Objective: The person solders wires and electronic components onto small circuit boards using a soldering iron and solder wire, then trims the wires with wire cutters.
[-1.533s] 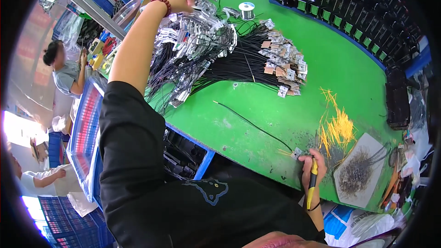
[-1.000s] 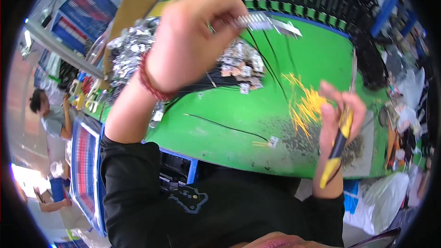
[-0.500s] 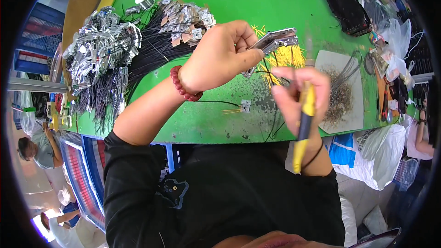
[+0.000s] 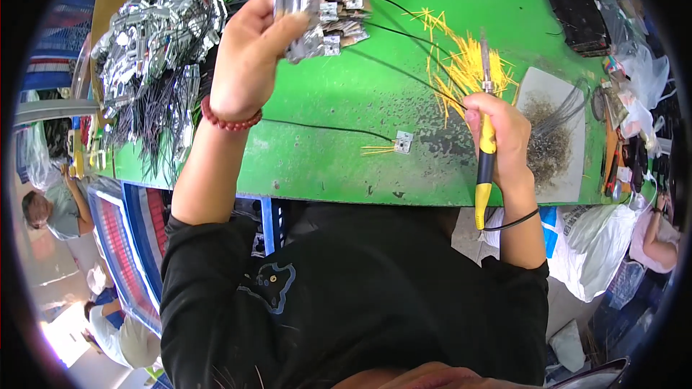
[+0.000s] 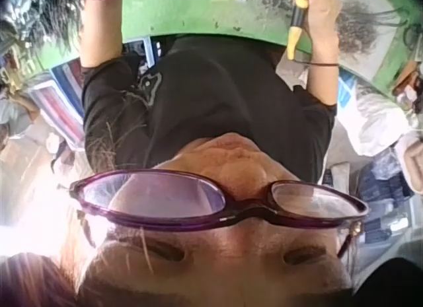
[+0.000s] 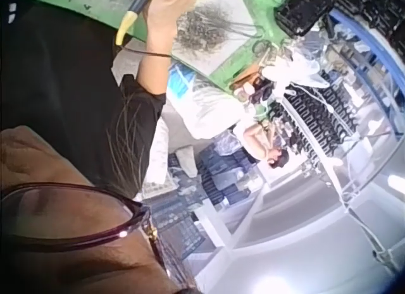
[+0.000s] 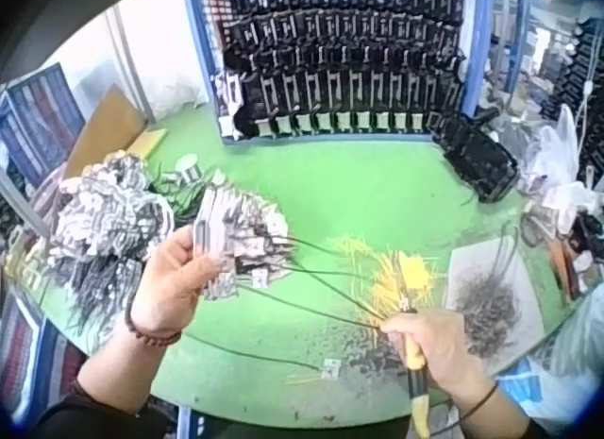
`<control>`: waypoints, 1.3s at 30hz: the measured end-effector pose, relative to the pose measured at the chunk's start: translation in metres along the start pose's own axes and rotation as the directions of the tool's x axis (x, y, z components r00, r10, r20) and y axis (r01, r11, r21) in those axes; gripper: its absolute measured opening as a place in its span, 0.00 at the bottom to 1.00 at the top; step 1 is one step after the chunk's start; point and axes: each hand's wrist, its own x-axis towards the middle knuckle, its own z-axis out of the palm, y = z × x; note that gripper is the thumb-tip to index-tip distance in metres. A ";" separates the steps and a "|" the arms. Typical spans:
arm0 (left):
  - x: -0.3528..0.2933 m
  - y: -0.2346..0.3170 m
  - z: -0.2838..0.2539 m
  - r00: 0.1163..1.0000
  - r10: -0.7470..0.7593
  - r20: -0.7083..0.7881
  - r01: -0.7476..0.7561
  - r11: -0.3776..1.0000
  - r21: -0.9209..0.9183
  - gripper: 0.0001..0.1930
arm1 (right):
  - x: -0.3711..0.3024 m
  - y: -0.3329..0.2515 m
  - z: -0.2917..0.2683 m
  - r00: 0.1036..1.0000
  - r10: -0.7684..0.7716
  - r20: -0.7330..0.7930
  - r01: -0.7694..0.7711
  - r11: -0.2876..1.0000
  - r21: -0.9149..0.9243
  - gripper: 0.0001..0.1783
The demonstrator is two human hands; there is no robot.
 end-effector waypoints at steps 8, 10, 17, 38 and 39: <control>-0.091 -0.085 -0.073 0.928 -0.036 -0.370 0.251 0.795 0.553 0.11 | -0.036 0.000 0.051 0.963 0.204 0.175 -0.205 0.979 -0.015 0.17; -0.098 -0.089 -0.080 0.935 0.157 -0.319 0.227 0.426 0.876 0.13 | -0.047 -0.002 0.064 0.941 0.304 0.149 -0.325 0.935 0.141 0.15; -0.065 -0.055 -0.028 0.884 0.434 0.176 -0.245 0.108 0.963 0.19 | -0.056 -0.017 0.074 0.894 0.438 0.096 -0.426 0.764 0.484 0.10; -0.076 -0.092 0.081 0.899 0.152 0.411 -0.404 0.651 0.643 0.06 | -0.065 -0.022 0.064 0.866 0.485 0.122 -0.462 0.682 0.567 0.19; -0.076 -0.092 0.079 0.916 0.145 0.375 -0.368 0.676 0.638 0.06 | -0.066 -0.022 0.067 0.811 0.578 0.091 -0.473 0.557 0.683 0.19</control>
